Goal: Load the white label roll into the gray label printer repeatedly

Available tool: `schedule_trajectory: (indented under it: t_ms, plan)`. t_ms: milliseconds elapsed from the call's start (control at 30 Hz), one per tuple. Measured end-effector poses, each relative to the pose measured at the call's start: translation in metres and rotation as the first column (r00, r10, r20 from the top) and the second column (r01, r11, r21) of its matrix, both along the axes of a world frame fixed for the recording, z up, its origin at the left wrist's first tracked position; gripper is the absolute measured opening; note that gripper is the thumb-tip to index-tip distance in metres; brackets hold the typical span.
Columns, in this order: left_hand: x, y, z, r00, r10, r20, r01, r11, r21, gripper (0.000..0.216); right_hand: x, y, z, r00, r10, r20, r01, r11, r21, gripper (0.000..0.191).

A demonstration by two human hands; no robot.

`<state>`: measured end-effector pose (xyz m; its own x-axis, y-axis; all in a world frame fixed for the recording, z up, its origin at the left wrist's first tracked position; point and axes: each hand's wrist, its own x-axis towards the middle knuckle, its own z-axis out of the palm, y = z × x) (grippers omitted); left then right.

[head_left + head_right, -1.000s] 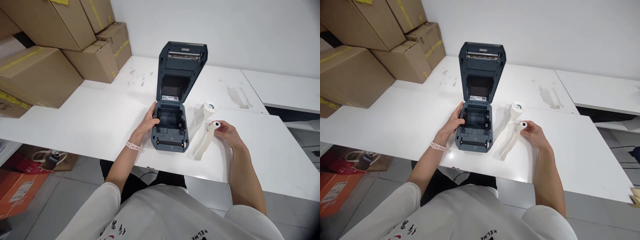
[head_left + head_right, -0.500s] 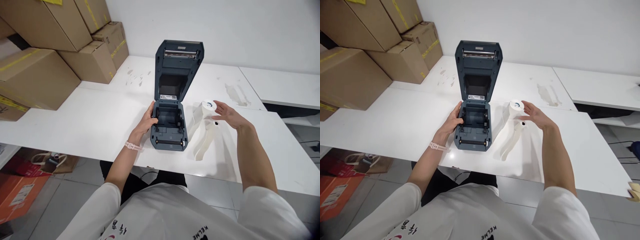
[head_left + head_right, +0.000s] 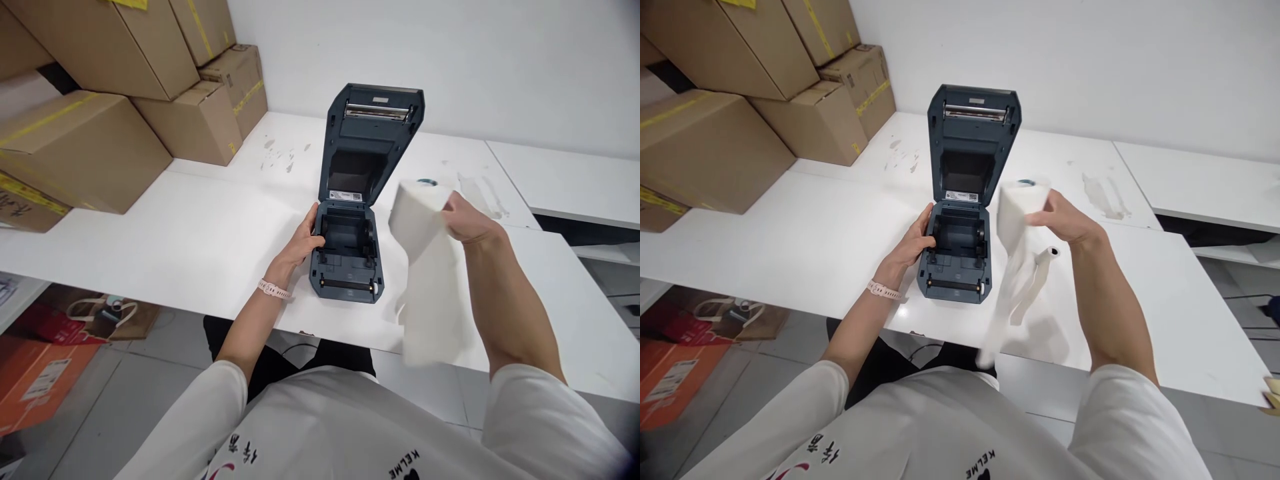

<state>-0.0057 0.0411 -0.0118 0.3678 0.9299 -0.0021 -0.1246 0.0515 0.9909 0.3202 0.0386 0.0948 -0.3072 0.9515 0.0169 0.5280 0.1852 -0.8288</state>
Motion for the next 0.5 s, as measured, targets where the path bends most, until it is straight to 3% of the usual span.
schedule_trajectory:
  t_ms: [100,167,300,500]
  plan:
    - [0.000,-0.001,0.002,1.000,-0.007,0.010,0.007,1.000,-0.018,0.124,-0.049,0.002,0.032,0.947,0.277,0.162,-0.278,0.961,-0.016,0.075]
    - [0.000,-0.002,0.003,1.000,-0.009,0.023,0.010,1.000,-0.024,0.125,-0.079,0.006,0.042,0.853,0.354,0.383,-0.374,0.927,-0.023,0.067]
    - [0.000,-0.003,0.006,0.998,-0.015,0.063,0.016,1.000,-0.027,0.125,-0.116,0.013,0.038,0.643,0.340,0.686,-0.434,0.900,-0.040,0.058]
    - [-0.002,0.002,-0.007,0.997,-0.019,0.075,0.019,1.000,0.002,0.122,-0.135,0.022,0.017,0.481,0.314,0.819,-0.414,0.904,-0.103,0.054]
